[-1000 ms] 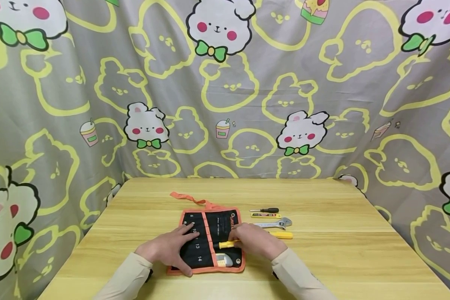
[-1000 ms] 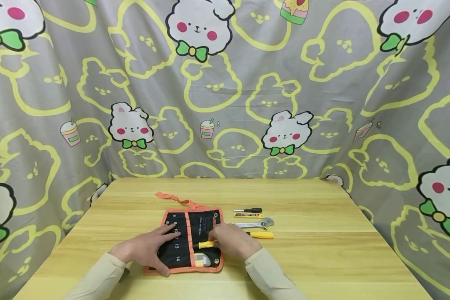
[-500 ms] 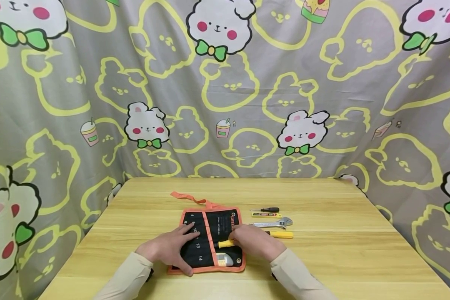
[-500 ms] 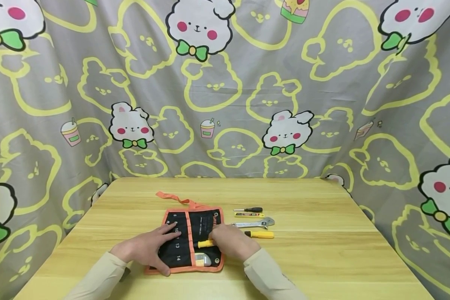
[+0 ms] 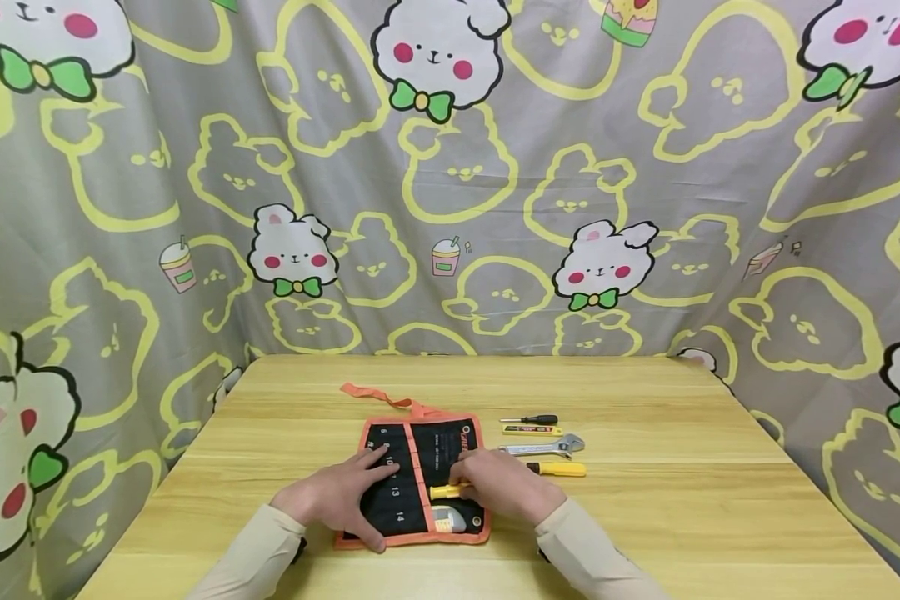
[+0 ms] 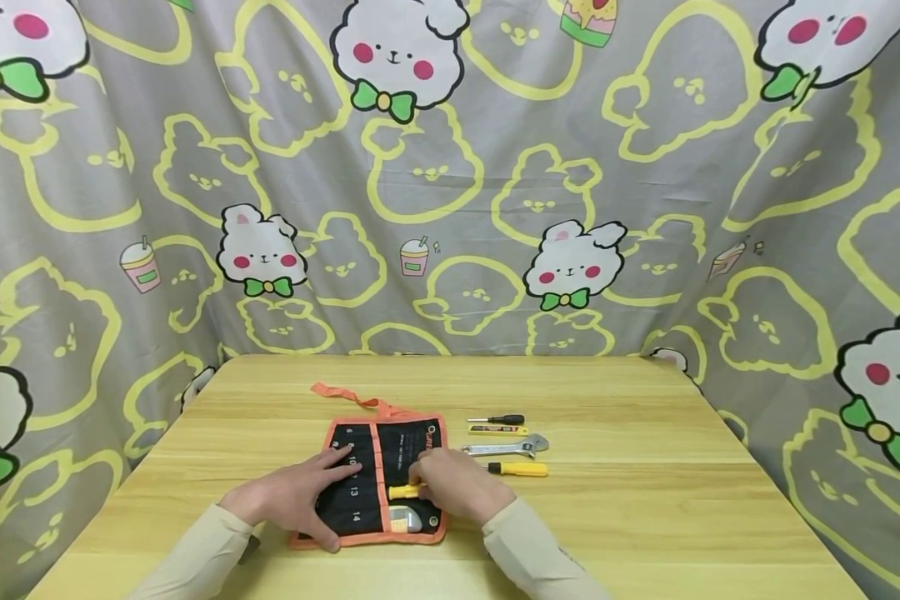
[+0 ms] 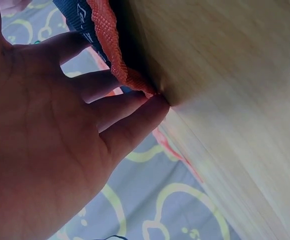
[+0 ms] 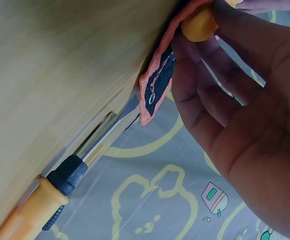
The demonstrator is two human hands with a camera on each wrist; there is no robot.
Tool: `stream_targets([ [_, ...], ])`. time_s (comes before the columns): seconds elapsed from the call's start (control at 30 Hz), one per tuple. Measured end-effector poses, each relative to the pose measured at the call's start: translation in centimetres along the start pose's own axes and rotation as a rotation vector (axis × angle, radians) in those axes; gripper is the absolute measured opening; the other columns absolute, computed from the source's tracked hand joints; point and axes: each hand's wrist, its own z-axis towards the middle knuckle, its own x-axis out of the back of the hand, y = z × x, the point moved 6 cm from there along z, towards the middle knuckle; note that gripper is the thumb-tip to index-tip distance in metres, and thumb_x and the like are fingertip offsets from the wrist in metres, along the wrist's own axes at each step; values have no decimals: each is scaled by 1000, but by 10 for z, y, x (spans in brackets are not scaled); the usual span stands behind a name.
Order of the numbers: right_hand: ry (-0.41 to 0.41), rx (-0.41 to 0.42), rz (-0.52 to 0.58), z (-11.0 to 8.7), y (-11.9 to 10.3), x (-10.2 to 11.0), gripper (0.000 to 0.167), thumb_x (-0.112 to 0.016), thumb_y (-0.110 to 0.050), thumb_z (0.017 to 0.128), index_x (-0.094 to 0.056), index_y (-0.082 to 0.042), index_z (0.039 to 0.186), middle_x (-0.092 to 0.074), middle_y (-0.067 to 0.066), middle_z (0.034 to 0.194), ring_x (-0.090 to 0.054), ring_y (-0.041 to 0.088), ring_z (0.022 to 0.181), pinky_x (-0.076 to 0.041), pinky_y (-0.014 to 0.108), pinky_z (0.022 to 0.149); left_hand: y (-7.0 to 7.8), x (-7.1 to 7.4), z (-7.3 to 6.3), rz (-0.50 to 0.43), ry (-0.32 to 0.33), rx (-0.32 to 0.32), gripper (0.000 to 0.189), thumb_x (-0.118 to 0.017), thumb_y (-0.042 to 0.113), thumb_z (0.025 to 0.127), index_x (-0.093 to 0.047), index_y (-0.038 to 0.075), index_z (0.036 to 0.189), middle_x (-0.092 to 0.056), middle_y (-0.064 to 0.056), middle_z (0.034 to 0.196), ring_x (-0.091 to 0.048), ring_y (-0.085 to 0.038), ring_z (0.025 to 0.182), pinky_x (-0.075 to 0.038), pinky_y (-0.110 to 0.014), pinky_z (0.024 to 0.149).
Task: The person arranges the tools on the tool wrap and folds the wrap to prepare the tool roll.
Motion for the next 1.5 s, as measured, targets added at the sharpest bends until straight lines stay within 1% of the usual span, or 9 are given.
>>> stream_targets([
  [0.13, 14, 2, 6, 2, -3, -1, 7, -75, -19, 95, -79, -20, 99, -67, -9, 91, -55, 0, 77, -52, 22, 72, -1, 0, 0, -2, -7, 6, 104, -90, 58, 69, -46, 21, 156, -25, -11, 169, -25, -40, 154, -38, -63, 111],
  [0.3, 15, 4, -1, 3, -5, -2, 7, -73, -19, 96, -80, -20, 99, -63, -10, 87, -50, 1, 73, -49, 21, 68, -2, -1, 1, 0, -9, 11, 104, -90, 58, 69, -46, 21, 155, -25, -10, 168, -25, -40, 154, -38, -63, 111],
  [0.43, 23, -12, -10, 2, -5, -2, 8, -74, -21, 95, -80, -22, 100, -64, -10, 88, -50, 1, 72, -49, 21, 67, -1, -1, 1, -3, -11, 14, 103, -90, 57, 69, -46, 21, 155, -25, -10, 168, -26, -40, 153, -38, -63, 111],
  [0.63, 27, -25, -33, 3, -5, -2, 6, -76, -24, 93, -80, -26, 97, -64, -12, 87, -51, 2, 71, -48, 23, 64, -2, -1, 1, -5, -16, 14, 103, -90, 57, 69, -46, 21, 155, -26, -10, 168, -25, -41, 154, -38, -63, 111],
  [0.77, 20, -16, -37, 6, -6, -2, 6, -75, -25, 93, -80, -26, 96, -65, -13, 88, -52, 1, 72, -49, 22, 66, -1, -1, 2, -1, -13, 6, 103, -90, 57, 69, -46, 21, 155, -26, -11, 168, -26, -41, 153, -38, -64, 110],
  [1.1, -9, 12, 25, 10, -8, -5, 10, -73, -24, 96, -80, -25, 102, -69, -13, 94, -57, -1, 77, -52, 21, 71, 0, 0, 3, 0, -10, 13, 103, -90, 57, 69, -46, 22, 155, -26, -10, 168, -26, -40, 153, -38, -63, 111],
  [1.2, -23, 16, 48, 9, -7, -3, 13, -73, -21, 96, -79, -24, 107, -71, -11, 101, -63, 1, 85, -55, 23, 77, 0, -1, 2, -2, -13, 10, 103, -90, 58, 69, -46, 22, 155, -26, -10, 168, -26, -40, 153, -37, -63, 111],
  [1.3, -41, 9, 72, 6, -4, 0, 16, -72, -17, 97, -78, -23, 110, -72, -9, 106, -64, 2, 91, -56, 24, 82, 0, -1, 1, -8, -15, 8, 103, -90, 58, 69, -46, 21, 155, -26, -10, 168, -25, -40, 153, -37, -64, 111],
  [1.5, -51, -20, 101, 2, 7, 7, 18, -73, -6, 94, -78, -22, 101, -67, -10, 95, -56, 3, 78, -53, 23, 73, -1, 1, 1, -10, -10, 6, 103, -90, 57, 69, -46, 21, 155, -25, -10, 168, -26, -41, 153, -37, -64, 111],
])
